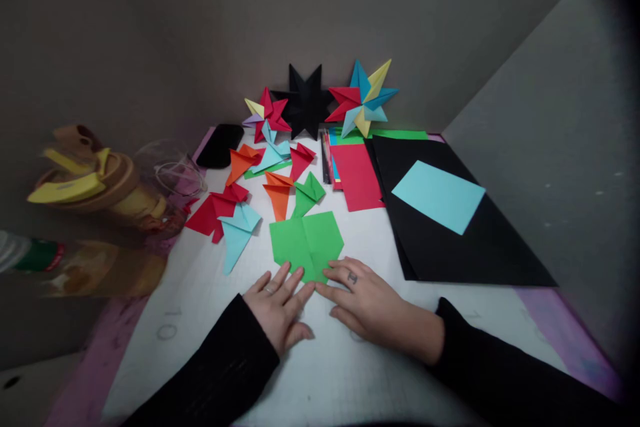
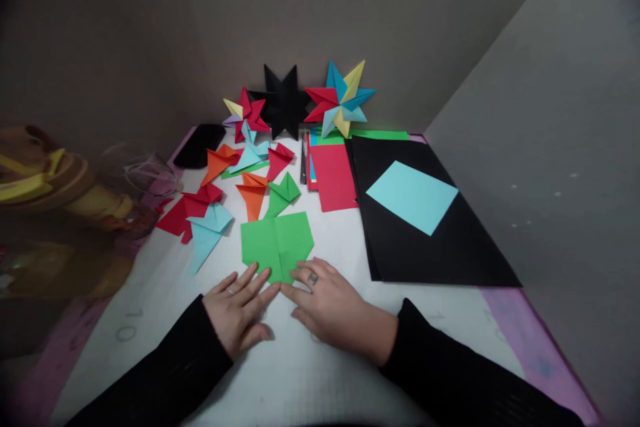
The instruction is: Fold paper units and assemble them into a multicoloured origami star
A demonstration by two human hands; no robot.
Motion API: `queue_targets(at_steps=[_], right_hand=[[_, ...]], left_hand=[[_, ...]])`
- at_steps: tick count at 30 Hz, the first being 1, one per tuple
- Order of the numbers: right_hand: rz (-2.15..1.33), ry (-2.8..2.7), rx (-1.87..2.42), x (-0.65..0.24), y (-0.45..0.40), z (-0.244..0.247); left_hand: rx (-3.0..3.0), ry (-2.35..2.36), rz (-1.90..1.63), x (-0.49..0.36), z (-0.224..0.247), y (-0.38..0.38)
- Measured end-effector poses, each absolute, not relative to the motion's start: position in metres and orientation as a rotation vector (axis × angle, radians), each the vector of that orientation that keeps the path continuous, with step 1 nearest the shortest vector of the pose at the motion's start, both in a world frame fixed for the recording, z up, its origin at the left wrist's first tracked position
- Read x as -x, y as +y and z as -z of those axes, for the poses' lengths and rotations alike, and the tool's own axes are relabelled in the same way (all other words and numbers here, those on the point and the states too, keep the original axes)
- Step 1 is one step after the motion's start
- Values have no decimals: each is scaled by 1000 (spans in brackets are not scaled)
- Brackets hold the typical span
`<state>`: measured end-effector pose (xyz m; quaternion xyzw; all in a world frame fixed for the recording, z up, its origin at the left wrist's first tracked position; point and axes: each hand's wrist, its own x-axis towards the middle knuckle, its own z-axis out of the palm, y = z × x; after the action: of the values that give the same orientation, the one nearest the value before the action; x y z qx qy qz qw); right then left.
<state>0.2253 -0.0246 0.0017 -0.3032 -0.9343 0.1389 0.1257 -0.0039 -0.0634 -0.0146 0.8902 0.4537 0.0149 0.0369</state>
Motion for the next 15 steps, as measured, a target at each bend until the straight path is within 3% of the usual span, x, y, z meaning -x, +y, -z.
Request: queue_targets(at_steps=[15], right_hand=[[-435,-2714,873,-225,-24,-4]], left_hand=[[-2544,1901,-48,15,10,-55]])
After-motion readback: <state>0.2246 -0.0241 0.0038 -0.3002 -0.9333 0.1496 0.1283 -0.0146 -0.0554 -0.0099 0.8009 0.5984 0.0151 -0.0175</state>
